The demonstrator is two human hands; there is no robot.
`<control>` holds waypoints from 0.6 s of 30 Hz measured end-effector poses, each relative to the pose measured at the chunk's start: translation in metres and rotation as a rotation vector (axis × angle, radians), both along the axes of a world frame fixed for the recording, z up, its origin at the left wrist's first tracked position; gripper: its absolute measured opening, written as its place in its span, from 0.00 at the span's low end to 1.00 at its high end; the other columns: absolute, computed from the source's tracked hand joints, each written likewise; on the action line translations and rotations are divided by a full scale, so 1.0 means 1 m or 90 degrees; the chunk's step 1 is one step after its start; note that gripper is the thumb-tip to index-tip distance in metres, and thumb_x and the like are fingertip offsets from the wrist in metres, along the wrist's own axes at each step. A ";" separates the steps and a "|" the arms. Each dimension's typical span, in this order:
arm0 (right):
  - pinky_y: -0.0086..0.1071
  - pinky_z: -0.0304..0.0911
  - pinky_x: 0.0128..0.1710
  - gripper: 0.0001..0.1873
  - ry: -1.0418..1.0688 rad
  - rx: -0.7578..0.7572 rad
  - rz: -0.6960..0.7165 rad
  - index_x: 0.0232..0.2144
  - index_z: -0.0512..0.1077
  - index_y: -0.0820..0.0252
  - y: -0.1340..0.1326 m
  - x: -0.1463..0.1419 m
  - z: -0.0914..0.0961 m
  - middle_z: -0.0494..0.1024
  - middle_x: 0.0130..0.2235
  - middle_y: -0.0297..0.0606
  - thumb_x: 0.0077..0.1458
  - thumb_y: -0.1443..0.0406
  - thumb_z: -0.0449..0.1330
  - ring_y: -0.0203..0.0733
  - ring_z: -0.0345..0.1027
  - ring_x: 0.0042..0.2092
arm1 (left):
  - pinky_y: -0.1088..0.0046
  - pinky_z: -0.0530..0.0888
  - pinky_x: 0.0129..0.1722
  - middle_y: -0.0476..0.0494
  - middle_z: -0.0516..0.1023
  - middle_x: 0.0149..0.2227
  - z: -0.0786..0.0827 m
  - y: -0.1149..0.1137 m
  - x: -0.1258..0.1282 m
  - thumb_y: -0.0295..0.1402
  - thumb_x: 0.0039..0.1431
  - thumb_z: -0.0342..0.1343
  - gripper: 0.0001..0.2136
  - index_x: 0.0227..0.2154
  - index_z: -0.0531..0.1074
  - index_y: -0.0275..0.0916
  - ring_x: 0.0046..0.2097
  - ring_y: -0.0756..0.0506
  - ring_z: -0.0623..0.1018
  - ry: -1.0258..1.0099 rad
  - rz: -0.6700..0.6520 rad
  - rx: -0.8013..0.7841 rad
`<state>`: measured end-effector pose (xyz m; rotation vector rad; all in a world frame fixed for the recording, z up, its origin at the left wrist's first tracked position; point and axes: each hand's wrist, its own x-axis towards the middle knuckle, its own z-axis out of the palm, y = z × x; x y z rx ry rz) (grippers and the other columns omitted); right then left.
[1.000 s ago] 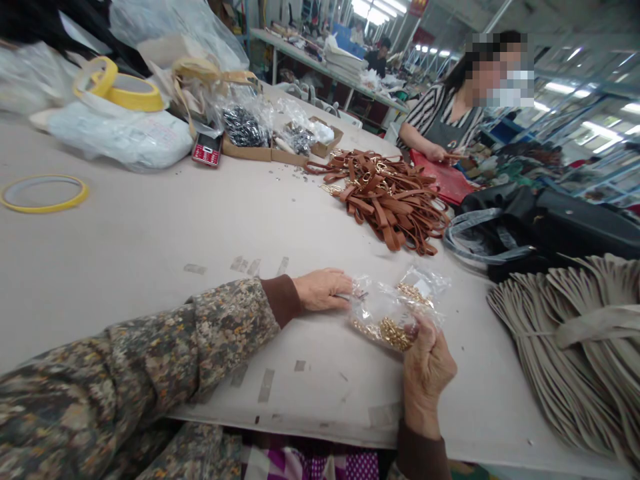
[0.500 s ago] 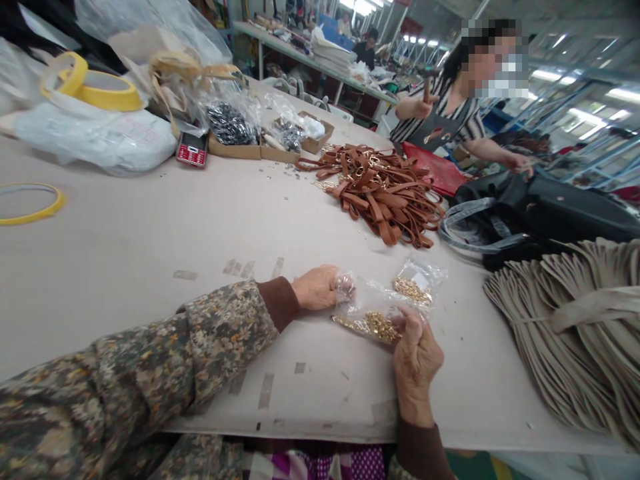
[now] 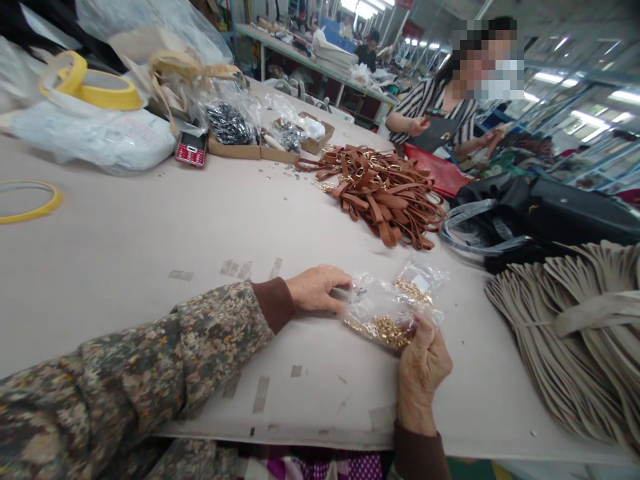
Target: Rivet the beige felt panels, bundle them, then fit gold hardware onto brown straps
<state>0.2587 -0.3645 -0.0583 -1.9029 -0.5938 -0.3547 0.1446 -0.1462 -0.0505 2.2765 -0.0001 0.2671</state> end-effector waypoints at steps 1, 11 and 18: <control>0.33 0.64 0.35 0.24 -0.001 -0.002 0.002 0.34 0.78 0.63 0.000 0.000 0.000 0.78 0.28 0.37 0.64 0.51 0.51 0.40 0.70 0.30 | 0.67 0.67 0.50 0.46 0.77 0.40 0.000 0.001 0.000 0.36 0.50 0.68 0.17 0.43 0.74 0.41 0.44 0.44 0.74 0.001 -0.014 0.005; 0.32 0.64 0.33 0.24 0.012 -0.022 0.024 0.35 0.77 0.63 -0.001 -0.002 -0.001 0.77 0.27 0.36 0.64 0.51 0.50 0.40 0.71 0.30 | 0.70 0.69 0.46 0.46 0.79 0.40 -0.003 0.002 -0.002 0.33 0.51 0.65 0.14 0.43 0.76 0.40 0.44 0.44 0.75 0.011 -0.077 -0.234; 0.32 0.65 0.34 0.24 0.060 -0.004 0.040 0.36 0.78 0.62 0.001 -0.005 -0.006 0.78 0.28 0.37 0.62 0.49 0.51 0.40 0.71 0.31 | 0.75 0.68 0.37 0.50 0.77 0.30 -0.002 -0.001 0.000 0.34 0.54 0.61 0.08 0.37 0.78 0.39 0.33 0.49 0.74 0.000 -0.035 -0.031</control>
